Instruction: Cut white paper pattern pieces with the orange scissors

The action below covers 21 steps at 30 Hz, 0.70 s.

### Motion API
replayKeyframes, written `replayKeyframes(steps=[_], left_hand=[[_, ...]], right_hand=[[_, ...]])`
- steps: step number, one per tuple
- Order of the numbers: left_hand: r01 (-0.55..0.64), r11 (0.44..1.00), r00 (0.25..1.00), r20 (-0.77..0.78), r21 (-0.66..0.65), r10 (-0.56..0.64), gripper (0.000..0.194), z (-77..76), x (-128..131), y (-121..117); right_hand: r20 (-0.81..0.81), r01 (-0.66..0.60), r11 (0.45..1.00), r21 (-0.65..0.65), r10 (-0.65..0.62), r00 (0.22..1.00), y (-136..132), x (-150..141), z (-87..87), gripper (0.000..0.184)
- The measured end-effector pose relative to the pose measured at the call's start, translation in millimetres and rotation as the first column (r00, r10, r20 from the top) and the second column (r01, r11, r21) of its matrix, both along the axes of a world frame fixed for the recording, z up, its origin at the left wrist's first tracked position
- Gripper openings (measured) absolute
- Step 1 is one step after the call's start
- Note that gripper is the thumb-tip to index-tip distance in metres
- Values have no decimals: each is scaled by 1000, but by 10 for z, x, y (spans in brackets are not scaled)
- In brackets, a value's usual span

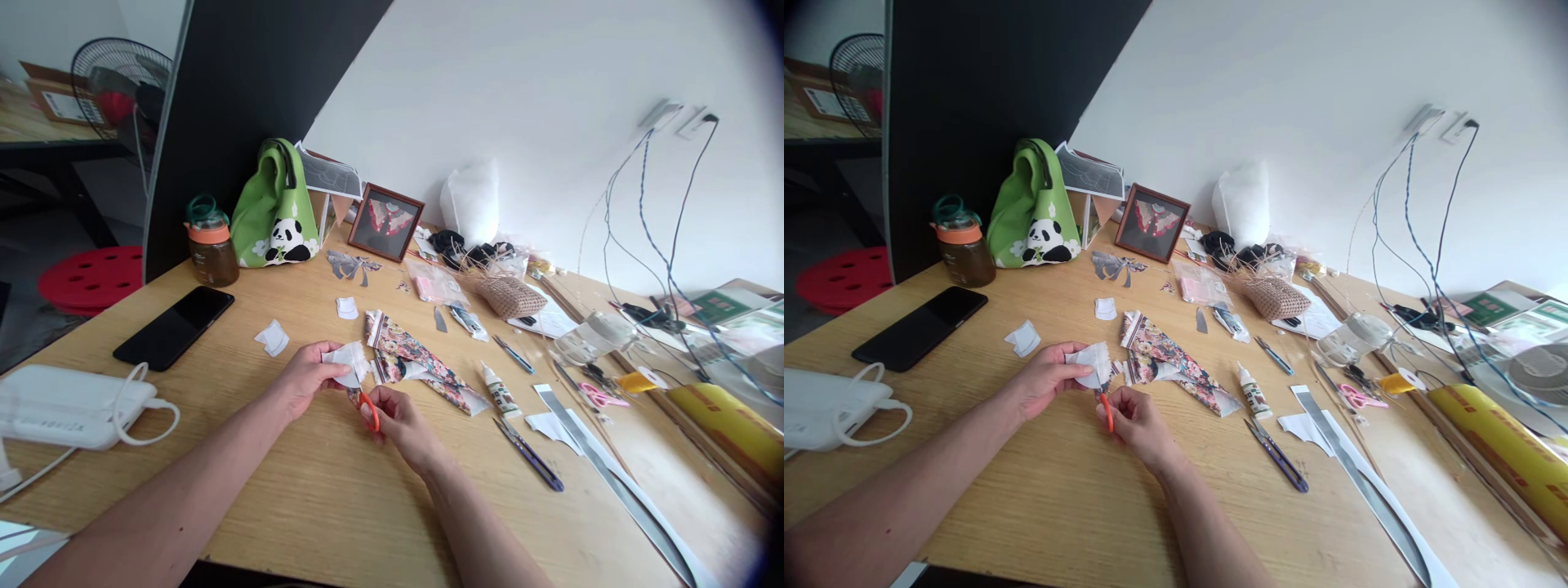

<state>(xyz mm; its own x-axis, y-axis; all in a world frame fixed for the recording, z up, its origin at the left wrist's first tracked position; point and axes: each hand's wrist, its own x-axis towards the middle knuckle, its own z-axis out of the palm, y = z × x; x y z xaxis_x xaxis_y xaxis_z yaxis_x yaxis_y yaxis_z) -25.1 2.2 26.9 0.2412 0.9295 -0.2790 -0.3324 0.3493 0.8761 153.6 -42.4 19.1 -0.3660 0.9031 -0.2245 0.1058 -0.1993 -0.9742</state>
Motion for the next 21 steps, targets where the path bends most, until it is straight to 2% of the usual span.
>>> replayKeyframes(steps=[21], left_hand=[[-7,1000,1000,10,-2,7,36,1,0,-9]], right_hand=[[22,21,1000,22,-22,1000,4,-10,6,44]])
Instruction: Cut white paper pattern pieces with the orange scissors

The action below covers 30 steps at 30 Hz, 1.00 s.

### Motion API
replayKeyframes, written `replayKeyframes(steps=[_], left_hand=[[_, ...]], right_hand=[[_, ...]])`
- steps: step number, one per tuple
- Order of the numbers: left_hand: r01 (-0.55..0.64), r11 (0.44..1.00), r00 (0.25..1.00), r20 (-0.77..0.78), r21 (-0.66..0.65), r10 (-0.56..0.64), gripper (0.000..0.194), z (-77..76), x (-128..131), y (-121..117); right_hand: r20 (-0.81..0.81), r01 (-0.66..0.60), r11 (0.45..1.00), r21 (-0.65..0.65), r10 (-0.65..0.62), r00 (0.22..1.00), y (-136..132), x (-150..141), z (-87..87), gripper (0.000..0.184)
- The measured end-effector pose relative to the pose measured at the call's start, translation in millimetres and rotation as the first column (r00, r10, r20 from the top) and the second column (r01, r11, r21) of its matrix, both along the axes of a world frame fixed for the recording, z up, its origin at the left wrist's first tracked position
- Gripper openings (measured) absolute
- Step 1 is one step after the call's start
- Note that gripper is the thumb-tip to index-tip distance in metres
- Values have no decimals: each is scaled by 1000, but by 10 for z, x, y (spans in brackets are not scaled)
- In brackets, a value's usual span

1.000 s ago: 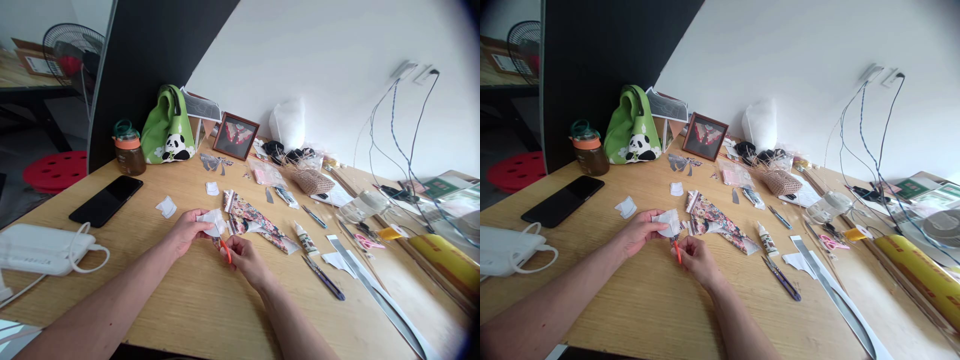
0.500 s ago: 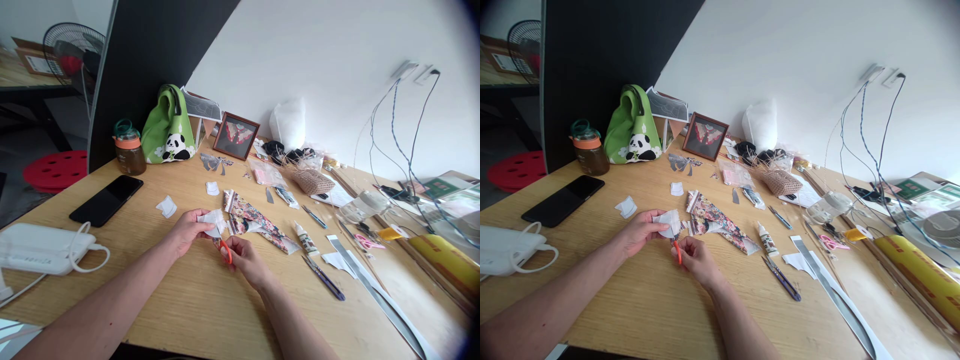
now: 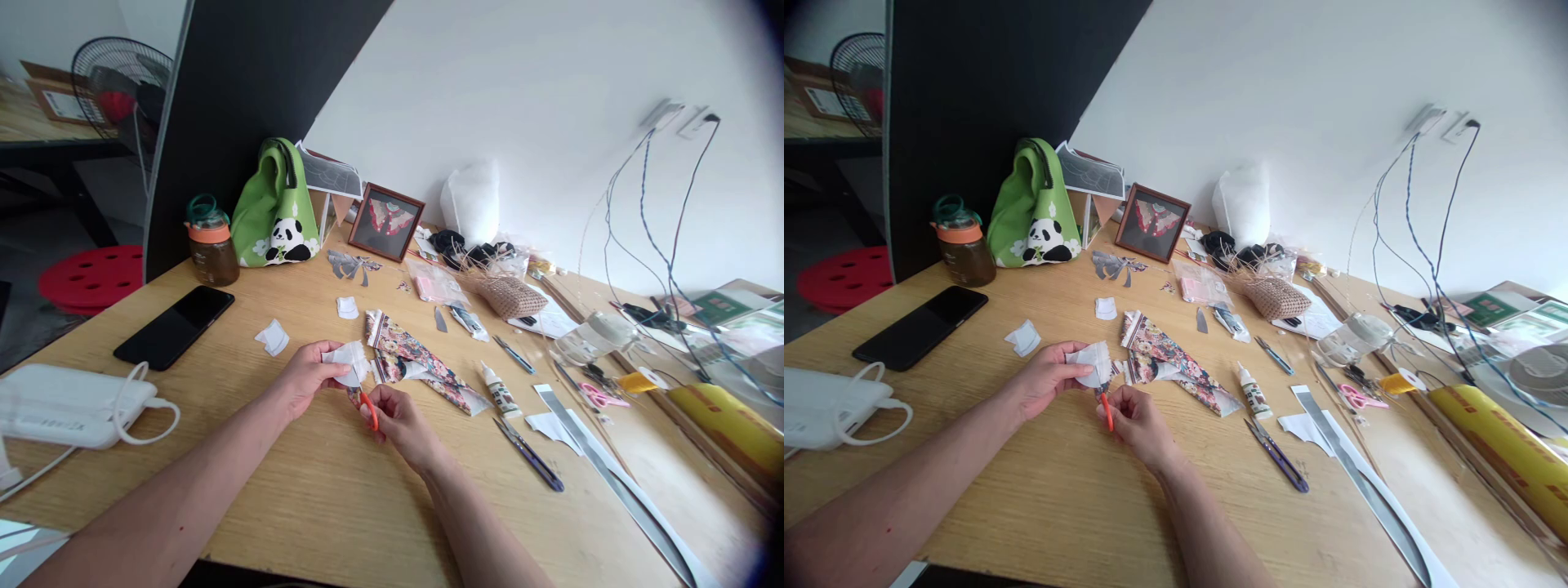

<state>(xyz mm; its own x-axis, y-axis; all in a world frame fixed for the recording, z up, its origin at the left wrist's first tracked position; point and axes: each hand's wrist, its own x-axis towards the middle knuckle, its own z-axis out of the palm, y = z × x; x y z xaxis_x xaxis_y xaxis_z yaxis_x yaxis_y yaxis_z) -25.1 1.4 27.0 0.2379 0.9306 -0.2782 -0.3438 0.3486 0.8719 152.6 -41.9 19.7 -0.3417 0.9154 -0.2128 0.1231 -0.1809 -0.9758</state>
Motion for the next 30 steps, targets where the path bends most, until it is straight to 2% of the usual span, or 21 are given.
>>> replayKeyframes(steps=[9,18,30], left_hand=[[1,1000,1000,0,1,-1,37,-10,-2,6],[23,1000,1000,-7,-11,-23,34,46,13,-9],[28,1000,999,-21,-1,-28,37,5,5,2]], right_hand=[[-17,-12,1000,-19,11,1000,-4,-1,5,43],[6,-7,1000,-16,7,1000,-8,-2,17,44],[10,5,1000,-11,-5,1000,4,-1,-4,47]])
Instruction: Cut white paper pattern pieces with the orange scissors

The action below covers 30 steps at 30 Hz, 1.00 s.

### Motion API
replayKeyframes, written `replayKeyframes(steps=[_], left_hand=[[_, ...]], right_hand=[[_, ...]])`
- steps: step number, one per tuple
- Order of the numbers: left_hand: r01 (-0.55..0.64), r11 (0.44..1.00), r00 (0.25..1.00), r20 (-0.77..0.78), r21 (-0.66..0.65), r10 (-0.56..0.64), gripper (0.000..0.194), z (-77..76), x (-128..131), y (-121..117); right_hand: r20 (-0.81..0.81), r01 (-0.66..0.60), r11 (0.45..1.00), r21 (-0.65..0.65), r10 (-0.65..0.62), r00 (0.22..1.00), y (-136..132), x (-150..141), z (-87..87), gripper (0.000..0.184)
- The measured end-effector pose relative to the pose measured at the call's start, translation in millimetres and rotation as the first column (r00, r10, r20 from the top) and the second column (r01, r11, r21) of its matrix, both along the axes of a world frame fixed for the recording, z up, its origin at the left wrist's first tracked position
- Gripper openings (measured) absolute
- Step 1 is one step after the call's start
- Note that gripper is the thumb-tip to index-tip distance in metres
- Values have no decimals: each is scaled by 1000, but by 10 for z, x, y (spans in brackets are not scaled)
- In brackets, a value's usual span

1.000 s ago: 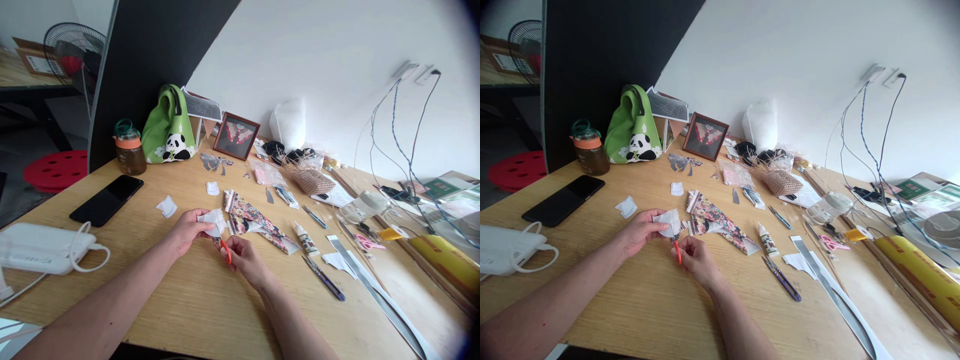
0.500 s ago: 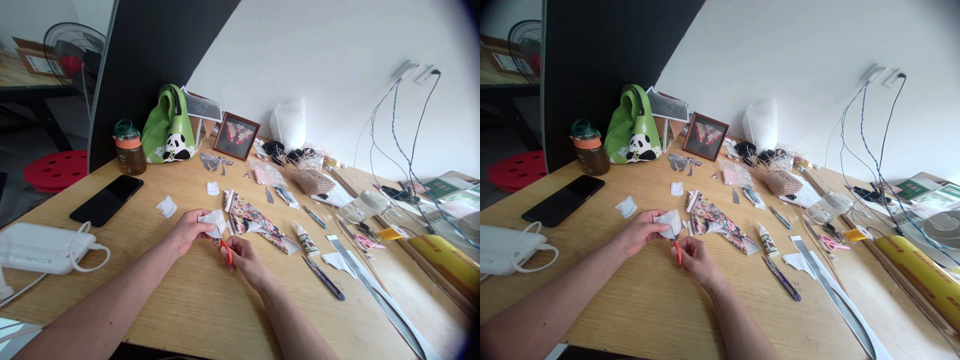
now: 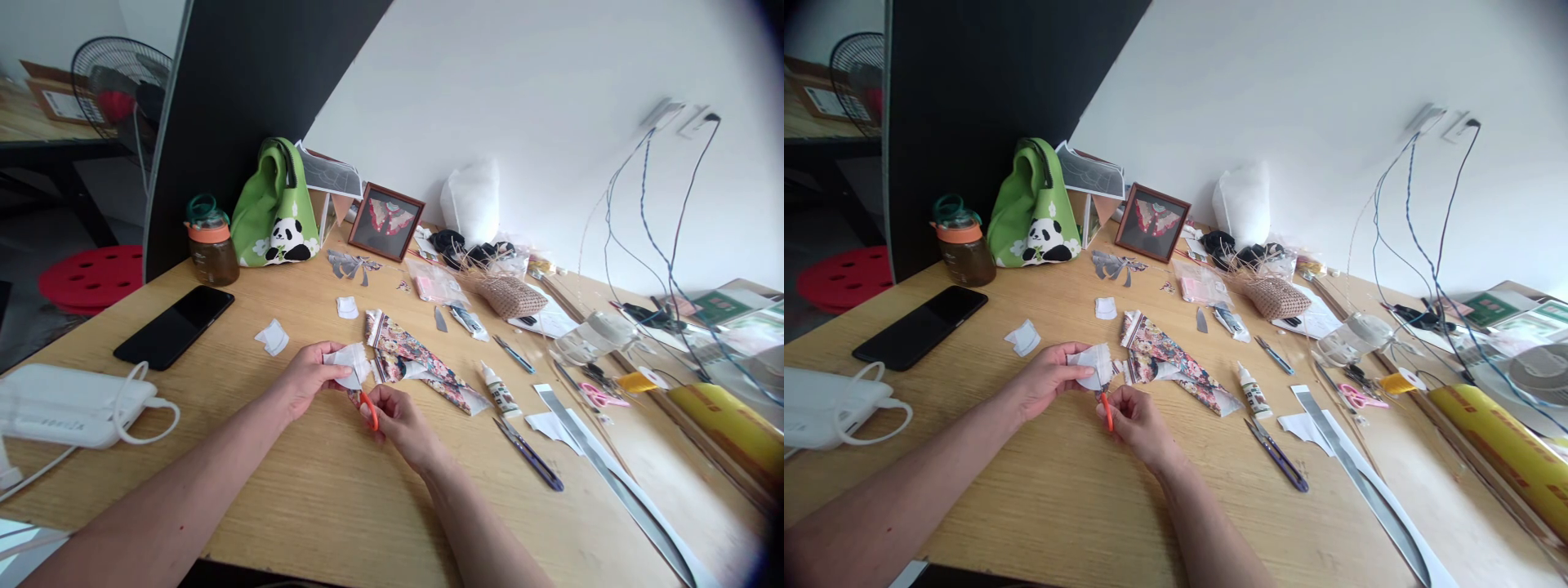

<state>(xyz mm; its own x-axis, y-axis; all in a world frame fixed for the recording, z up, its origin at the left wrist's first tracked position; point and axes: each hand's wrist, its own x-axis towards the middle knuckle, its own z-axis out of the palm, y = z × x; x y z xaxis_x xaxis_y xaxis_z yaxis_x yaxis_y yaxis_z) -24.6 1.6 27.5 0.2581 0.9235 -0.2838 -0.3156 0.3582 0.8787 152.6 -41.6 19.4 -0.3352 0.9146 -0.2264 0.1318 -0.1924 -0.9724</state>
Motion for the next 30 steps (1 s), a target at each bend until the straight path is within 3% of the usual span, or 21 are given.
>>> replayKeyframes(steps=[30], left_hand=[[-31,999,1000,0,-26,31,37,-4,-8,-4]], right_hand=[[11,-13,1000,1,13,1000,-8,9,-6,44]])
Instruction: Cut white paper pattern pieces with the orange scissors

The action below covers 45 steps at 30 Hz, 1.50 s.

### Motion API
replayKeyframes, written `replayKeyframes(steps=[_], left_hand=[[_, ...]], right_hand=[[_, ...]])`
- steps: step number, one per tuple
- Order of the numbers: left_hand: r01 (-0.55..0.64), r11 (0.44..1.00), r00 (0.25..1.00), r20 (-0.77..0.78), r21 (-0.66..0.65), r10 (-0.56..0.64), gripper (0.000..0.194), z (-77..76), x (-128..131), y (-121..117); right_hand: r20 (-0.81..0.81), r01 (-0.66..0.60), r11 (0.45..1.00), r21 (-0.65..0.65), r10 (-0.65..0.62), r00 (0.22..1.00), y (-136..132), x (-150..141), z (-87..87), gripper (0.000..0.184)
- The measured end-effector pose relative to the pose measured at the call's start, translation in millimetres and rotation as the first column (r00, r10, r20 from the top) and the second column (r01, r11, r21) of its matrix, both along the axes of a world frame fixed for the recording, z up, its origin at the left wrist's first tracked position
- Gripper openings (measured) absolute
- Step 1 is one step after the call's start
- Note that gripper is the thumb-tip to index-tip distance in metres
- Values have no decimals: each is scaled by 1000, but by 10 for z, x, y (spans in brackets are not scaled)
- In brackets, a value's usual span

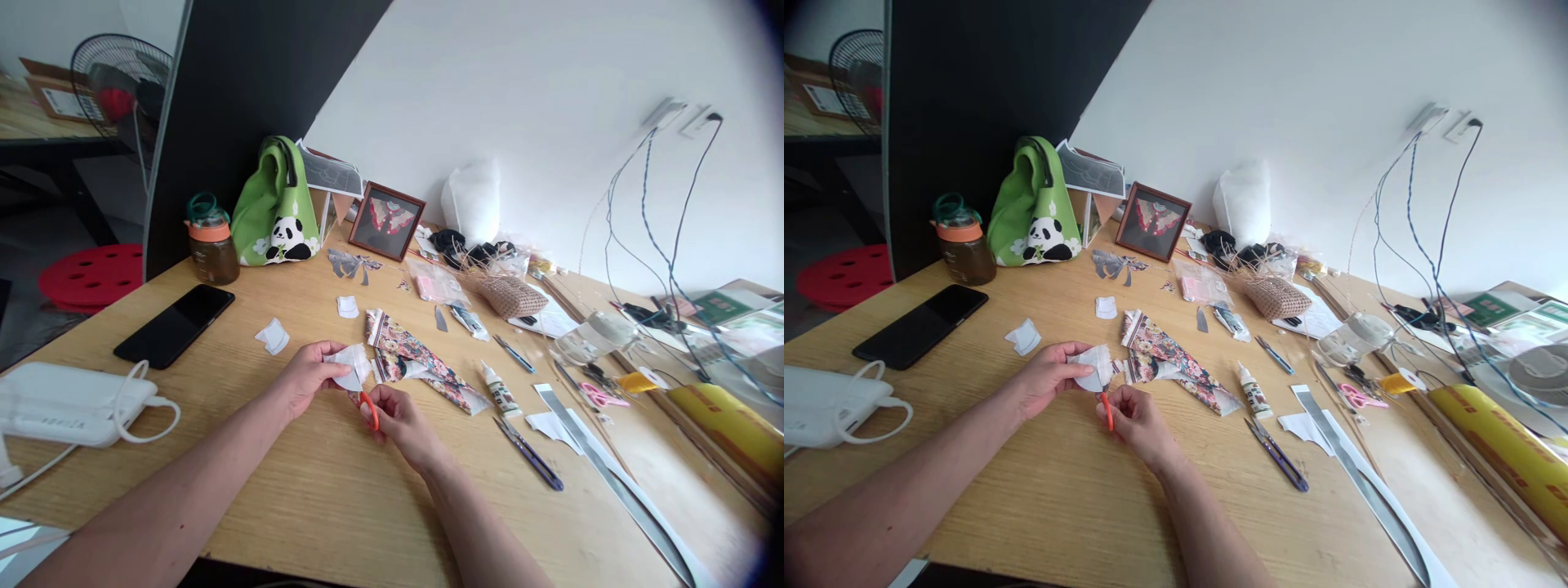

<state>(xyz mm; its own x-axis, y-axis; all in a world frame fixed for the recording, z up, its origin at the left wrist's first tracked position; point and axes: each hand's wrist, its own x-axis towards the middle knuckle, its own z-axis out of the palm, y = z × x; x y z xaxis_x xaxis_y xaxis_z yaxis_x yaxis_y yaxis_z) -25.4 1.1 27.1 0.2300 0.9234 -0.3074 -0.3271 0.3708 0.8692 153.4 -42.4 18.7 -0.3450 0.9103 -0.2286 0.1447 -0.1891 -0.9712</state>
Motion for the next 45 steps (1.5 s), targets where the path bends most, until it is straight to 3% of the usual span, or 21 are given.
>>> replayKeyframes(steps=[45], left_hand=[[-6,1000,1000,3,-13,6,34,41,16,-7]], right_hand=[[-20,8,1000,-26,-9,1000,2,-3,-7,43]])
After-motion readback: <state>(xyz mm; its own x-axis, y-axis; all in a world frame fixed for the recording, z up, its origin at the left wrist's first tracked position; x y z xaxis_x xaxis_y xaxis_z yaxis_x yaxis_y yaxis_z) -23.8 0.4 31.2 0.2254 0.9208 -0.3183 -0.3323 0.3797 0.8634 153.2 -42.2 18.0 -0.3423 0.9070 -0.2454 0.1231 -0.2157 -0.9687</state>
